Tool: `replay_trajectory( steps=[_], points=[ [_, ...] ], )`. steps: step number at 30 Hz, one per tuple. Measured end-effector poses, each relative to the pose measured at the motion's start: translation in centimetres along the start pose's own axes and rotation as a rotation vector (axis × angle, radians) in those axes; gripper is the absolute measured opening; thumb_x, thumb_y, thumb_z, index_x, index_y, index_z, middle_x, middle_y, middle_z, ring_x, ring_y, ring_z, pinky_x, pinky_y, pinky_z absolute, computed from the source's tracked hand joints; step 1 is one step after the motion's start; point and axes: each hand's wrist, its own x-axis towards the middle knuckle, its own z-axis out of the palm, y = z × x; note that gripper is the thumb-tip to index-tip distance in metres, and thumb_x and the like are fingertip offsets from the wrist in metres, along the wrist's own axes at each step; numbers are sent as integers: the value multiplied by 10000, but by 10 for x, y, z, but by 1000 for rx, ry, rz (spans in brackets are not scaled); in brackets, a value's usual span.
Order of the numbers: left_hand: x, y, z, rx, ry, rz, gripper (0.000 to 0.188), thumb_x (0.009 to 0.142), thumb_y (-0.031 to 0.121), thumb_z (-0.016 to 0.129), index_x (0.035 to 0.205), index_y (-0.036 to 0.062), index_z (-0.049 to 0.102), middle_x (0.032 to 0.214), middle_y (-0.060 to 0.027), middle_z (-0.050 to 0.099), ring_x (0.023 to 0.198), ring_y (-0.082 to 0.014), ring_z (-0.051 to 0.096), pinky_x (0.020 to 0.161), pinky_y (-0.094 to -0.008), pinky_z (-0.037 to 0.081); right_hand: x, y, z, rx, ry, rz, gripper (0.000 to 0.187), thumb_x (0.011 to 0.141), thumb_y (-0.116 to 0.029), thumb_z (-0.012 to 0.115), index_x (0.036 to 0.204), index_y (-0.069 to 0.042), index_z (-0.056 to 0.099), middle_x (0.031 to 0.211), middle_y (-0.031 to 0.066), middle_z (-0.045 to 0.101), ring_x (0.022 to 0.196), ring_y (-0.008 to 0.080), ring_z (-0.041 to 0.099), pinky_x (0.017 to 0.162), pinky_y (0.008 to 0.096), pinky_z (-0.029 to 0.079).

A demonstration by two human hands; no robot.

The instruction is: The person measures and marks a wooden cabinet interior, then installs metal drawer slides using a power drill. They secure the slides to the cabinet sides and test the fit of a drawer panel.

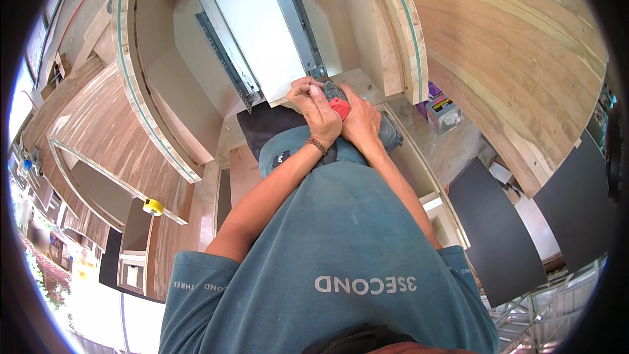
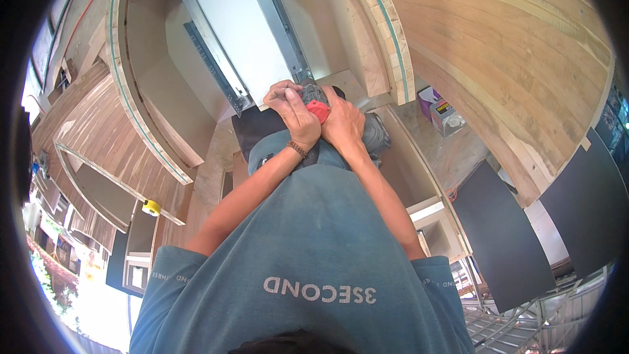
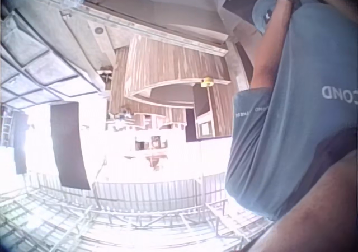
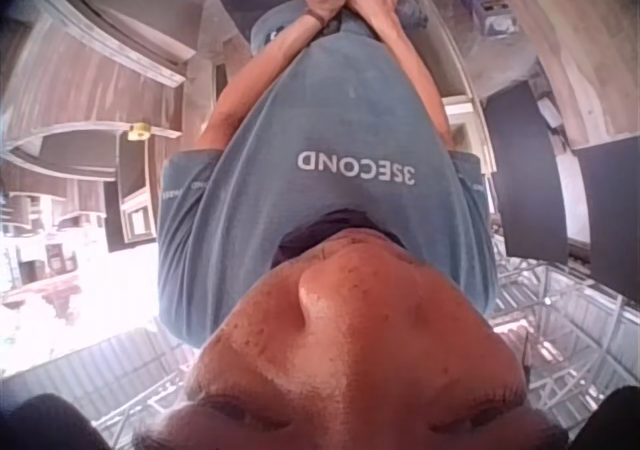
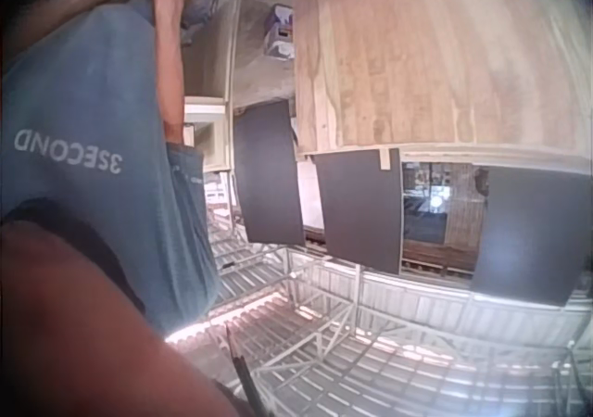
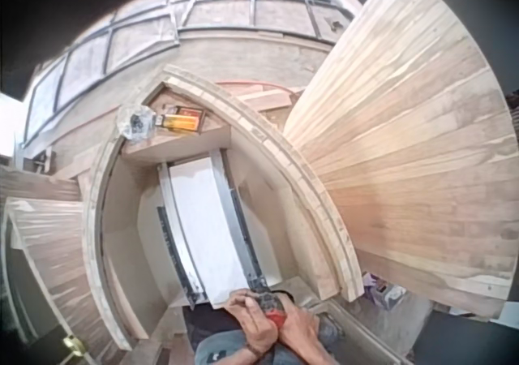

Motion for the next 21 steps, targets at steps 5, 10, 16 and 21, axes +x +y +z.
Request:
replay_trajectory(
  steps=[5,10,16,21],
  points=[
    [0,-2,1,0,-3,-21,84,1067,112,346,1110,46,317,1033,-129,458,932,-179,478,918,-368,432,1,-2,-2,-12,-8,3,502,850,-411,676,1300,-212,571,1005,207,722,956,455,676,778,560,525],
    [0,-6,-1,22,6,-6,82,1070,114,341,1108,46,318,1031,-130,461,921,-184,481,917,-375,433,3,2,1,-45,30,-49,494,858,-414,668,1300,-214,572,1021,199,722,962,444,680,783,552,533],
    [-2,-7,-2,-27,24,-2,96,1074,120,347,1135,48,329,1043,-127,464,923,-182,482,914,-369,435,4,2,6,-84,7,-18,512,855,-423,668,1312,-213,573,1022,198,722,965,441,682,791,549,537],
    [-5,-7,-2,-12,-3,17,165,1062,109,376,1196,26,329,1058,-129,472,926,-191,488,876,-354,436,4,13,10,-74,54,-96,542,826,-341,712,1336,-223,574,1014,205,722,958,447,680,796,554,538]
  ],
)
